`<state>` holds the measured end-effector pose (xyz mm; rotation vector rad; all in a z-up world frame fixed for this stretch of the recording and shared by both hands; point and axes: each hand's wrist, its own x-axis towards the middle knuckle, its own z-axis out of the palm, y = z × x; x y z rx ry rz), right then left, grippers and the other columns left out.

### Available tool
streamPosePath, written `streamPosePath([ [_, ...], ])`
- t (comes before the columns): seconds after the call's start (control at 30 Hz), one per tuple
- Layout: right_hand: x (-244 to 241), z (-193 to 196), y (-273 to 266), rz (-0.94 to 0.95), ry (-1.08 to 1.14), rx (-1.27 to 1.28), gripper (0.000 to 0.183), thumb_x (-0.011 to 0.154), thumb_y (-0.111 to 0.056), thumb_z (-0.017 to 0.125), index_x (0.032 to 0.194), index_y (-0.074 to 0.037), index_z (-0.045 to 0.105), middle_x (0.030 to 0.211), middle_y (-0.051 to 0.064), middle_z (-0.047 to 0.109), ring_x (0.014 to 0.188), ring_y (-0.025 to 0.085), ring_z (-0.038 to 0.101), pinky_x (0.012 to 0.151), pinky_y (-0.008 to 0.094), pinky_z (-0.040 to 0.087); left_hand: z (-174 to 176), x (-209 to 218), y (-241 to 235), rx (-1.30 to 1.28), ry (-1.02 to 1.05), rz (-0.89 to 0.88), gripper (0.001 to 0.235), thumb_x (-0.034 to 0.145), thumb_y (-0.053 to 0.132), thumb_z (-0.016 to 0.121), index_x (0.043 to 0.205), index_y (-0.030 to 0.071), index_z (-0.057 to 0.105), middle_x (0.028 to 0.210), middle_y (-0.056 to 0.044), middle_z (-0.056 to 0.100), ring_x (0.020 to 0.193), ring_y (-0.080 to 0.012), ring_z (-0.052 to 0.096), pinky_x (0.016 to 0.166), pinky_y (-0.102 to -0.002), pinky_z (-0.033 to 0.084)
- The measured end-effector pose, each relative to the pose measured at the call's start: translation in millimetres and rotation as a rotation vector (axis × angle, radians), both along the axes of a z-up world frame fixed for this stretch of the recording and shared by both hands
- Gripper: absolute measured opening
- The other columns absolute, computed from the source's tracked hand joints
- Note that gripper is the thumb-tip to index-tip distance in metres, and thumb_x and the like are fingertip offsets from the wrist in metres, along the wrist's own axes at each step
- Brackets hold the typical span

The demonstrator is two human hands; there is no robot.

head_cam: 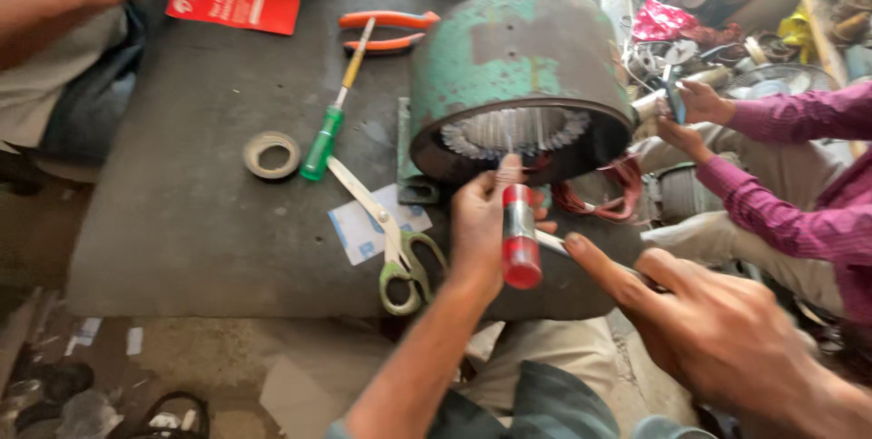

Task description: The person winds copper wire into the slots of a motor stator, using a rubber mallet to seat the coils and scissors to cut insulating tape. The person continues inserting and securing wire loops into the stator slots throughout the clip.

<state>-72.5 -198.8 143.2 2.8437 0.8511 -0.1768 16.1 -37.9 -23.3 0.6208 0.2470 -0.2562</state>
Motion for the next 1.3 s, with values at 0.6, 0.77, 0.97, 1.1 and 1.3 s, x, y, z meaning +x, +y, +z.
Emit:
streamPosePath([
  [0.6, 36.9, 29.8, 42.1, -0.134, 0.127, -0.115, 0.089, 0.085, -0.021, 0.062, 0.163, -0.032, 0.021, 0.086, 0.006, 0.066, 0.063, 0.023, 0.069, 0.053, 0.038, 0.057, -10.3, 10.4, -8.4, -0.255, 0.119, 0.108, 0.022, 0.094, 0.021, 0.062, 0.102, 0.004, 0.074, 0.086, -0.013, 0.077, 0.071, -0.0217, 0.075, 0.060, -0.036, 0.066],
  [0.77, 44.4, 38.9, 51.2, -0.197, 0.121, -0.224, 0.091, 0.088, -0.019, 0.060, 0.165, -0.028, 0.013, 0.085, 0.008, 0.065, 0.069, 0.024, 0.069, 0.060, 0.040, 0.058, -7.6, 9.4, -13.1, -0.056, 0.023, 0.062, 0.017, 0.098, 0.013, 0.066, 0.105, -0.001, 0.074, 0.091, -0.009, 0.073, 0.077, -0.0173, 0.072, 0.066, -0.038, 0.067],
  [0.97, 45.1, 27.4, 42.9, -0.244, 0.172, -0.318, 0.089, 0.091, -0.022, 0.062, 0.164, -0.028, 0.011, 0.090, 0.006, 0.066, 0.070, 0.024, 0.069, 0.060, 0.039, 0.057, -14.7, 4.4, -13.9, -0.004, 0.078, 0.054, 0.019, 0.097, 0.014, 0.066, 0.104, -0.001, 0.074, 0.089, -0.007, 0.073, 0.073, -0.0161, 0.070, 0.062, -0.036, 0.066],
  [1.1, 22.3, -3.6, 6.6, -0.115, 0.144, -0.204, 0.092, 0.084, -0.018, 0.065, 0.163, -0.034, 0.022, 0.088, 0.000, 0.059, 0.067, 0.018, 0.066, 0.056, 0.036, 0.056, -3.3, 2.6, 3.9, 0.007, -0.027, 0.154, 0.017, 0.097, 0.012, 0.070, 0.108, -0.002, 0.074, 0.092, -0.009, 0.075, 0.077, -0.0167, 0.073, 0.066, -0.027, 0.062],
  [1.3, 21.4, -28.5, -28.6, 0.063, 0.007, -0.188, 0.091, 0.081, -0.018, 0.067, 0.162, -0.033, 0.027, 0.080, 0.001, 0.054, 0.065, 0.017, 0.064, 0.053, 0.035, 0.055, 35.0, -25.8, 52.7, 0.426, -0.153, 0.472, 0.018, 0.097, 0.020, 0.067, 0.101, 0.002, 0.068, 0.083, -0.007, 0.071, 0.065, -0.0122, 0.067, 0.051, -0.026, 0.054],
])
